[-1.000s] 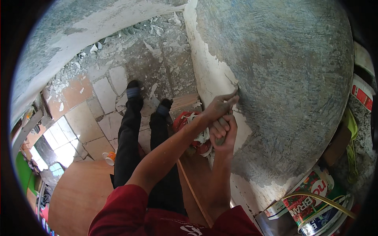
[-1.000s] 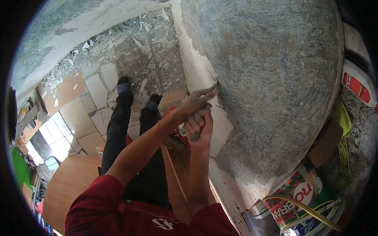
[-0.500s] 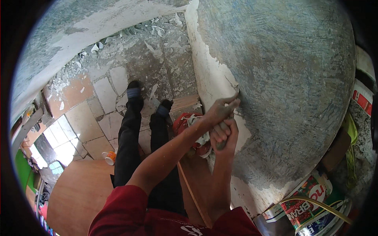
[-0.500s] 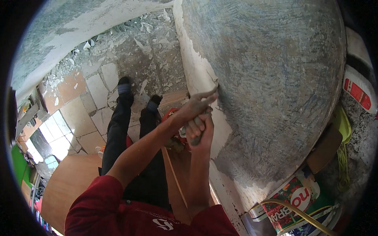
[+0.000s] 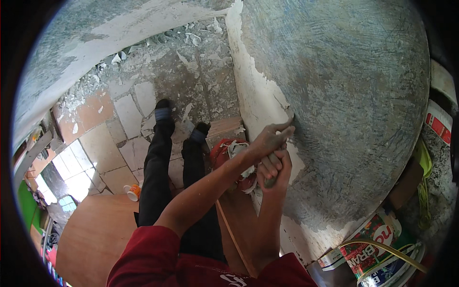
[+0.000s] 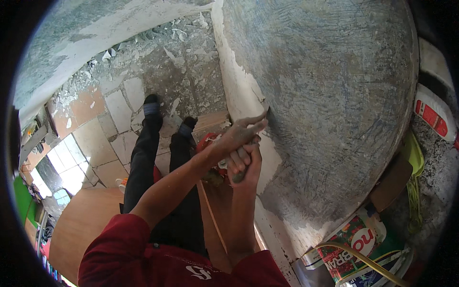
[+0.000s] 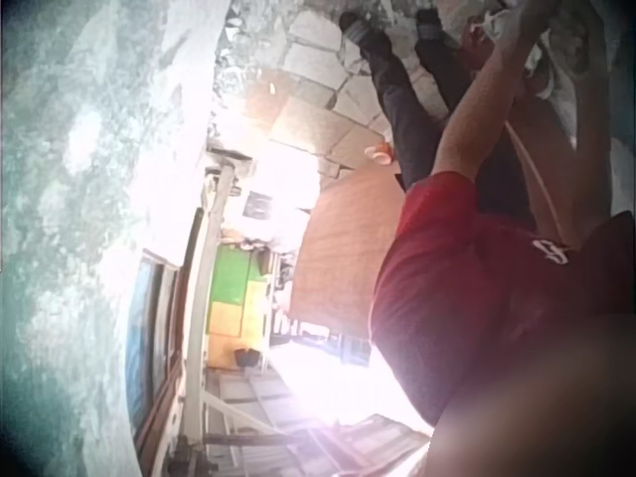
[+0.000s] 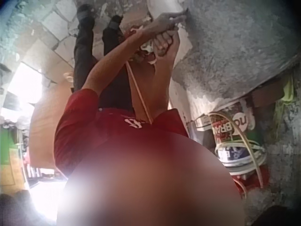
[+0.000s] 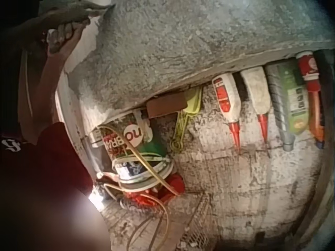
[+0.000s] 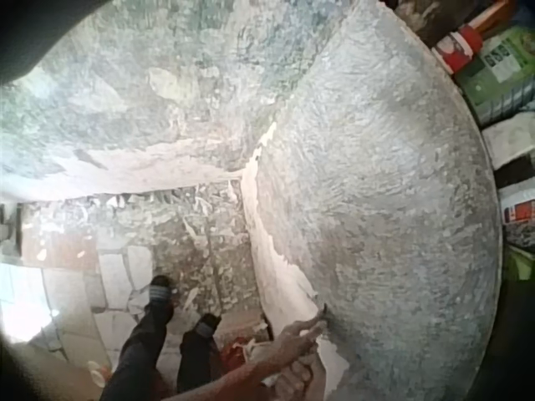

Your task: The person scrapes old paint from a wall using a putty knife.

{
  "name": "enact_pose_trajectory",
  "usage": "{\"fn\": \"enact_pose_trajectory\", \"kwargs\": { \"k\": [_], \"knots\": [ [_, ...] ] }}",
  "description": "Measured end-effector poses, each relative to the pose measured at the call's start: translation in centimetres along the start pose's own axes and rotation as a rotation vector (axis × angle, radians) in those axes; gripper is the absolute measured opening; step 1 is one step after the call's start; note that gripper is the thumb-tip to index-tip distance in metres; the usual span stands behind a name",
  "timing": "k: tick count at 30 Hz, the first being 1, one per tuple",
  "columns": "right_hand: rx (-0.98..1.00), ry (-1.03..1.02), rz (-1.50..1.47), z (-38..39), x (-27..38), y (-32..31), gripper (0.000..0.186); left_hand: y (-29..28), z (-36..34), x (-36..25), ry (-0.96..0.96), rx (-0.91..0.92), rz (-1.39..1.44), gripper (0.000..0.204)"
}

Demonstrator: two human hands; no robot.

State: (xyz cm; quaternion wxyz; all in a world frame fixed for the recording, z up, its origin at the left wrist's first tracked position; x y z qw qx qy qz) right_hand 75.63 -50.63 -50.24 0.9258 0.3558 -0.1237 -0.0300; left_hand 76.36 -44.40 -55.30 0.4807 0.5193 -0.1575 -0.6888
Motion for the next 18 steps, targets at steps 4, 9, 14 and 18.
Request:
{"fn": "enact_pose_trajectory", "kwargs": {
  "k": [4, 9, 14, 18],
  "knots": [
    [-0.019, -0.002, 0.045, 0.2, 0.8, 0.7, 0.014, 0.2, -0.3, 0.0, -0.020, -0.032, 0.015, 0.057],
    [-0.027, 0.050, 0.032, -4.9, -0.1, 0.7, 0.014, -3.6, -2.6, -1.3, -0.042, -0.095, 0.071, 0.056],
    [-0.064, -0.023, 0.088, -1.6, -0.3, 1.3, 0.026, -1.5, -0.8, 0.1, -0.058, 0.016, 0.042, 0.055],
    [-0.031, 0.006, 0.067, -2.1, 0.4, 1.0, 0.020, -1.5, -1.1, -0.5, -0.050, -0.075, 0.100, 0.053]
  ]
}}
Point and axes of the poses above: each hand's wrist, its own z-axis away from the middle knuckle, its own y-axis out of the palm, x = y × z, the point moved 6 cm from there along -z, towards the middle knuckle, and after that the axes turned 9 degrees about x, right-handed, at the moved point
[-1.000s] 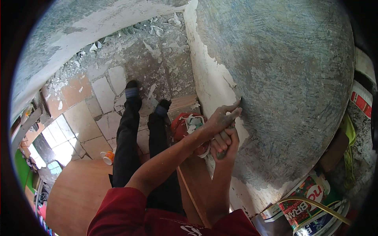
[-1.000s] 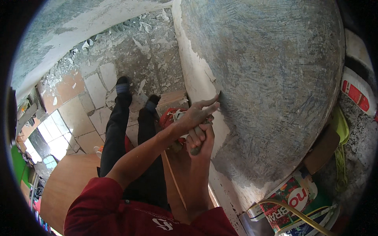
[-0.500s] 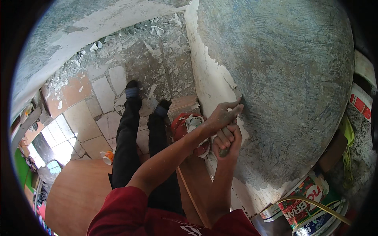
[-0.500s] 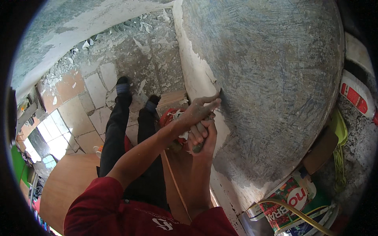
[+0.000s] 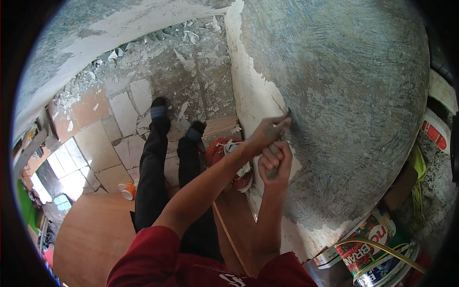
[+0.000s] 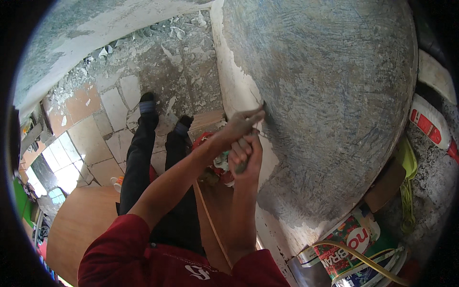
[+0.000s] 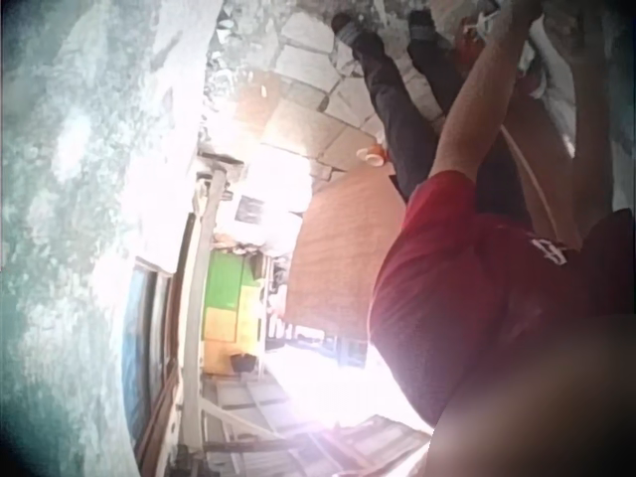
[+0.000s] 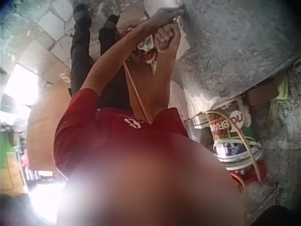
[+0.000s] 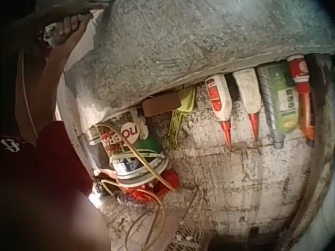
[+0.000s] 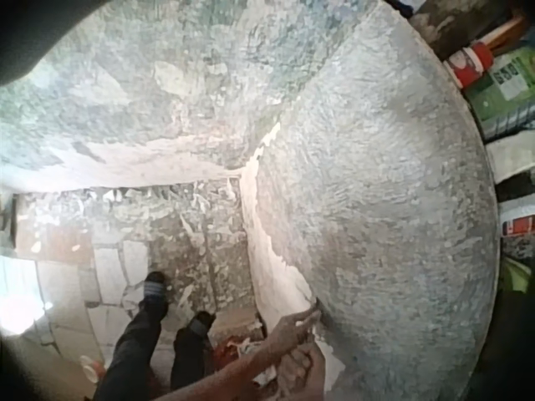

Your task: The person scrapes old paint from a wall using a putty knife.

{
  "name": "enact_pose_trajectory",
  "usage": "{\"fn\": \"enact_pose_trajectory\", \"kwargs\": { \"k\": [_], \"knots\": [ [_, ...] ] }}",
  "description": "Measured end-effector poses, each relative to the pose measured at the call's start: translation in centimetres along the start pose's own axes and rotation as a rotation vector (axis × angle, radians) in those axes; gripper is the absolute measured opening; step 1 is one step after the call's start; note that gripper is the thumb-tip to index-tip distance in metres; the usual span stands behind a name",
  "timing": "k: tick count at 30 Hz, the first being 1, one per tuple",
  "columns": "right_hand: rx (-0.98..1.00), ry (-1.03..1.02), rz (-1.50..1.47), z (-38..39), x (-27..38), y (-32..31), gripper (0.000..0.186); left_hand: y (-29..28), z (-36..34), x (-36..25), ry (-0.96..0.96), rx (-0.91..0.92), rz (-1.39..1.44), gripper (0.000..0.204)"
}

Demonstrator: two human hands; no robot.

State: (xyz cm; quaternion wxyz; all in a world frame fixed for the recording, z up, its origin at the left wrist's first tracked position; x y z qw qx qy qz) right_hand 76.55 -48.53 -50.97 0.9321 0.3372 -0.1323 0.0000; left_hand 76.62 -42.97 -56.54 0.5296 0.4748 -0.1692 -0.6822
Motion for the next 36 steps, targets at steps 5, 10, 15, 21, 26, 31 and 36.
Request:
{"fn": "enact_pose_trajectory", "kwargs": {
  "k": [5, 10, 15, 21, 26, 31, 36],
  "knots": [
    [-0.005, 0.023, -0.046, -2.4, -0.8, 0.1, 0.016, -1.7, -1.2, -1.3, -0.010, 0.025, -0.030, 0.052],
    [-0.069, -0.030, 0.017, 1.1, -1.0, 0.4, 0.023, 0.2, 0.5, 0.8, -0.079, 0.097, -0.002, 0.054],
    [-0.069, 0.014, 0.018, -1.1, -0.6, -0.4, 0.016, -1.2, -0.8, 0.1, -0.030, 0.005, 0.018, 0.053],
    [-0.045, 0.008, -0.030, -0.8, -1.2, -0.5, 0.026, -1.3, -0.3, 0.4, -0.059, 0.034, -0.019, 0.052],
    [0.004, 0.034, -0.041, 1.0, -0.2, -0.9, 0.022, 0.3, 0.3, 1.1, -0.024, 0.056, -0.051, 0.047],
    [0.022, 0.062, -0.049, -2.1, -0.4, -1.6, 0.011, -1.7, -1.2, -0.1, -0.027, -0.026, -0.042, 0.038],
    [0.061, 0.024, -0.038, 0.7, -0.9, -1.2, 0.012, -0.7, -0.3, 1.7, 0.015, 0.012, -0.068, 0.048]
  ]
}}
Point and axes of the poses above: each hand's wrist, its own z-axis away from the middle knuckle, its own y-axis out of the palm, x = y × z, the point moved 6 cm from there along -z, towards the middle knuckle, and after that the axes turned 9 degrees about x, right-handed, at the moved point
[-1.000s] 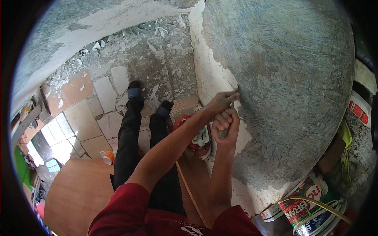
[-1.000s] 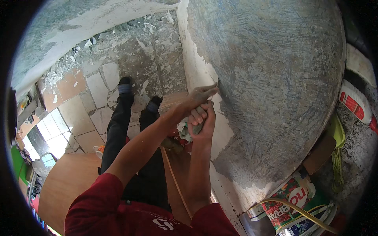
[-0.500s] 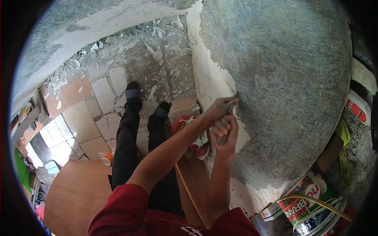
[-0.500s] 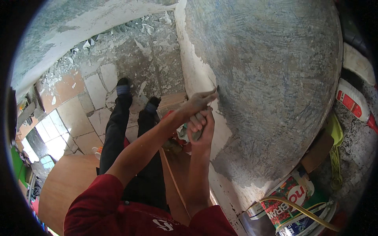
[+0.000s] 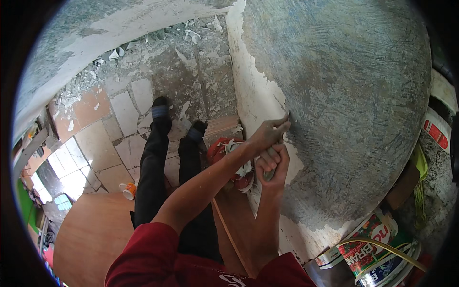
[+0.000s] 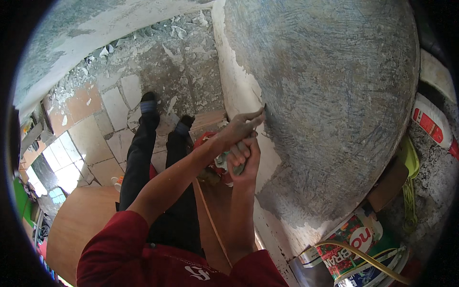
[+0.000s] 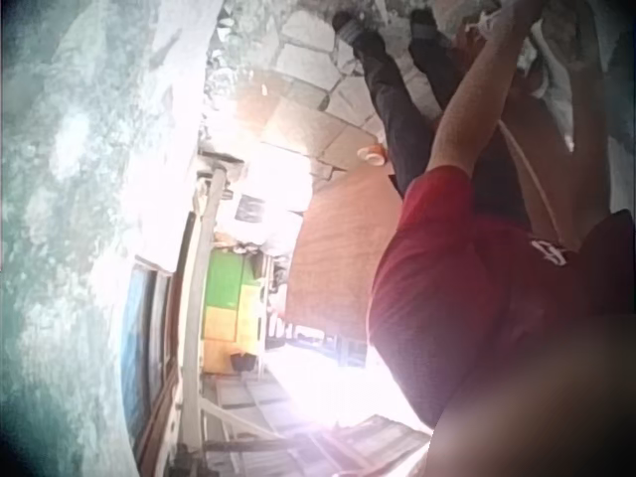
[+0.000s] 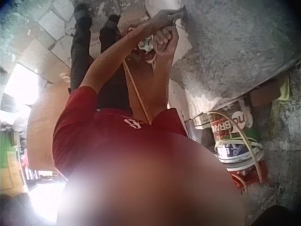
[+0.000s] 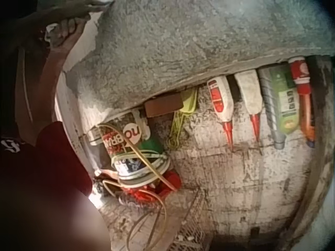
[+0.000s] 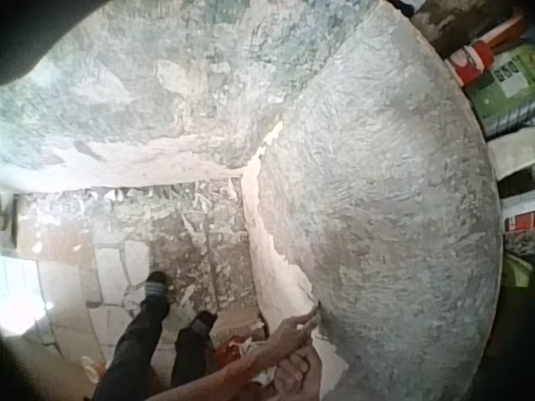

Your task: The person scrapes old paint from a wall using a putty knife.

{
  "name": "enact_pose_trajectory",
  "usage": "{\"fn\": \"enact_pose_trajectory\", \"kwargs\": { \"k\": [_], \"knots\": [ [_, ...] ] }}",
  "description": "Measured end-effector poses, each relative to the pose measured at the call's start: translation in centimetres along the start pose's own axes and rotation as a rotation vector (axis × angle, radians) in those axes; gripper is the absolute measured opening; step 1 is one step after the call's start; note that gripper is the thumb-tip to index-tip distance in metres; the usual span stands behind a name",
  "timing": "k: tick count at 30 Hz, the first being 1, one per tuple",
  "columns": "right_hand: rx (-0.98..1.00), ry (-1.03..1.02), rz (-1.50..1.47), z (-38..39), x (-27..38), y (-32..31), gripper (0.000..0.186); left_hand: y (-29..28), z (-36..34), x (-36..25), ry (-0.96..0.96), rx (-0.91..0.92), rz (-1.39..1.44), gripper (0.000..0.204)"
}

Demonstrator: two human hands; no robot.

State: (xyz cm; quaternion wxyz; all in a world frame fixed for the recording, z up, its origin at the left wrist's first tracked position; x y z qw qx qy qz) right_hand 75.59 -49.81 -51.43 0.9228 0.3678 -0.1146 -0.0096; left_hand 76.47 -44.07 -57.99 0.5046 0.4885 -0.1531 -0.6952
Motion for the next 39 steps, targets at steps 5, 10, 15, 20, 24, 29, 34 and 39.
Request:
{"fn": "enact_pose_trajectory", "kwargs": {
  "k": [5, 10, 15, 20, 24, 29, 34, 39],
  "knots": [
    [0.040, 0.021, 0.007, 0.0, 0.6, -0.4, 0.011, 0.3, 0.1, -0.2, 0.015, -0.016, -0.034, 0.055],
    [-0.015, 0.003, 0.050, -2.9, 0.5, -1.2, 0.012, -1.2, -1.1, -0.9, -0.045, -0.013, 0.000, 0.055],
    [-0.026, 0.022, 0.028, 0.0, 0.1, -1.1, 0.012, 0.4, 0.1, 0.4, 0.033, 0.045, 0.019, 0.053],
    [0.006, 0.065, -0.077, -2.5, 1.0, -1.7, 0.012, -1.1, -1.3, -0.3, -0.057, -0.054, -0.046, 0.049],
    [-0.075, 0.049, -0.096, -3.5, 0.2, -2.1, 0.016, -1.9, -1.4, -0.6, -0.096, -0.053, -0.062, 0.048],
    [0.054, 0.045, -0.100, 0.1, 0.1, -1.5, 0.010, 0.5, 0.7, 0.2, -0.003, -0.018, -0.041, 0.049],
    [0.044, 0.027, -0.058, -2.3, 0.5, -2.0, 0.010, -1.0, -1.1, 0.0, -0.092, 0.033, -0.033, 0.052],
    [0.004, 0.010, -0.088, -1.7, 0.1, -1.6, 0.011, -0.6, -0.5, 0.2, -0.118, 0.069, -0.094, 0.055]
  ]
}}
Point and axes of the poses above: each hand's wrist, its own z-axis away from the middle knuckle, its own y-axis out of the palm, x = y × z, the point moved 6 cm from there along -z, towards the middle knuckle, and after that the axes turned 9 degrees about x, right-handed, at the moved point
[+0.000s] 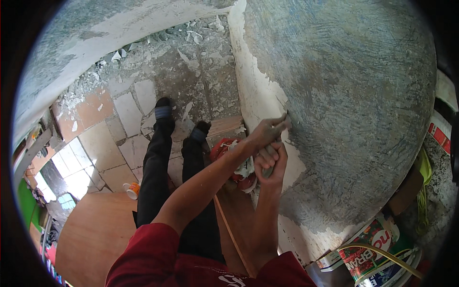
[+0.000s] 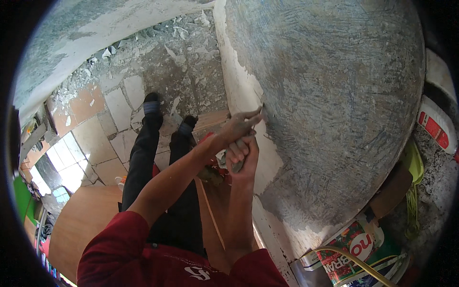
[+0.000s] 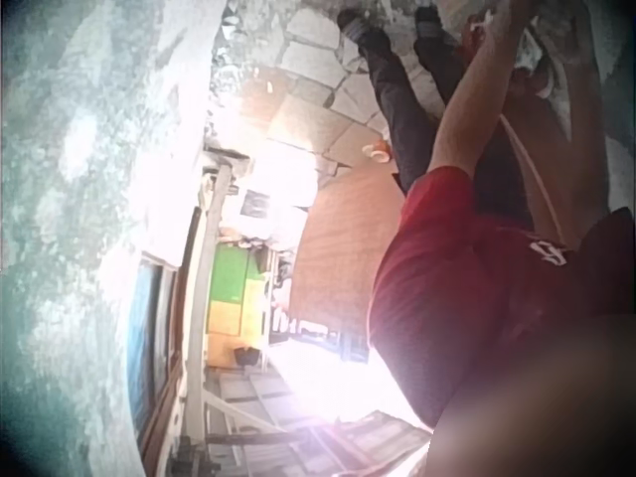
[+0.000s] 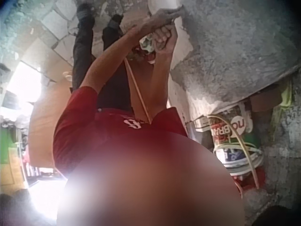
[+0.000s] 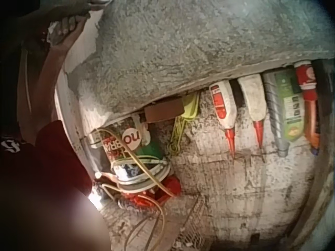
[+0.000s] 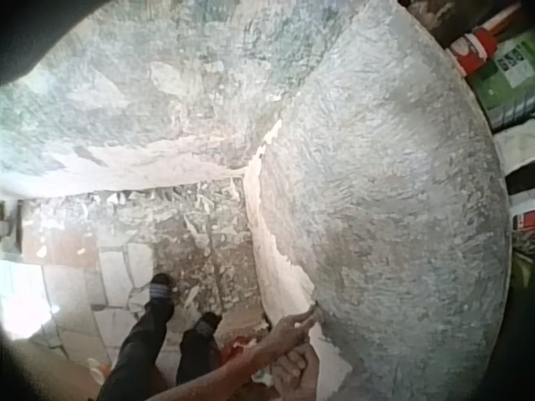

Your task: The person scrapes old paint from a wall using a putty knife.

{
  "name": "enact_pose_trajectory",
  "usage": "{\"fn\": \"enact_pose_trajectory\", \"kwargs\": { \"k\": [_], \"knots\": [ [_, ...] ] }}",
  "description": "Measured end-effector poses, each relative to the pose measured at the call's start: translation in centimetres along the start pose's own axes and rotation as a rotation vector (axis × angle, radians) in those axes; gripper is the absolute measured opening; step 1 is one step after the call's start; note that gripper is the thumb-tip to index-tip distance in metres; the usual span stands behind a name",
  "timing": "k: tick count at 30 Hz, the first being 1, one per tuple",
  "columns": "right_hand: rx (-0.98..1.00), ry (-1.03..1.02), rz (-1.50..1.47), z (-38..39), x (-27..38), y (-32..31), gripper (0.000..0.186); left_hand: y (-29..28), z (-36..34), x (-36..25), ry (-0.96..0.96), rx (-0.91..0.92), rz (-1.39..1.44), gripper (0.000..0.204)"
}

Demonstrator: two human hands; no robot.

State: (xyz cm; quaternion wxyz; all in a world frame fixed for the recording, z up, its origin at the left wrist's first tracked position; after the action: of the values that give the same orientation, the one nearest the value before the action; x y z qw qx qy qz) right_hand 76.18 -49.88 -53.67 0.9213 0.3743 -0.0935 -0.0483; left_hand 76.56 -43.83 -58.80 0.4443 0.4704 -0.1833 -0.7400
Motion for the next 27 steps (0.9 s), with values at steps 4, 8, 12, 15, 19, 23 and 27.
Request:
{"fn": "enact_pose_trajectory", "kwargs": {
  "k": [4, 8, 12, 15, 19, 23, 27],
  "knots": [
    [-0.016, -0.010, 0.055, 2.8, -0.1, 0.5, 0.013, 1.9, 1.3, 0.7, 0.093, -0.023, 0.004, 0.055],
    [-0.046, 0.005, 0.063, 0.4, 0.5, 0.2, 0.021, -0.4, -0.4, 0.4, 0.044, -0.078, 0.035, 0.050],
    [-0.053, 0.011, 0.061, -2.2, 0.2, -0.2, 0.025, -1.8, -1.0, -0.7, 0.058, -0.146, 0.060, 0.037],
    [-0.043, -0.010, 0.076, 0.1, 0.0, 0.7, 0.025, -0.1, 0.0, 0.0, 0.084, -0.065, 0.027, 0.041],
    [-0.039, 0.010, 0.113, 1.3, 0.2, 1.5, 0.011, 0.7, 0.5, -0.5, 0.122, -0.014, 0.028, 0.053],
    [-0.112, 0.005, 0.082, -2.1, 0.0, 0.9, 0.010, -2.0, -1.1, -1.8, 0.002, -0.053, 0.010, 0.052],
    [-0.068, -0.010, 0.122, -2.0, -0.5, 1.2, 0.011, -1.1, -0.3, -1.8, 0.009, -0.033, 0.050, 0.049]
  ]
}}
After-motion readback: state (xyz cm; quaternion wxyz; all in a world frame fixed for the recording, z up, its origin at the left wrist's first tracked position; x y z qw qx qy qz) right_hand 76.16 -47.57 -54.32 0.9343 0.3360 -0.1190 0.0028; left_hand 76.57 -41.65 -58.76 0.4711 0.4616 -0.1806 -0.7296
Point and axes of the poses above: each hand's wrist, its own z-axis away from the middle knuckle, its own y-axis out of the palm, x = y × z, the point moved 6 cm from there along -z, towards the middle knuckle, and after that the axes turned 9 degrees about x, right-handed, at the moved point
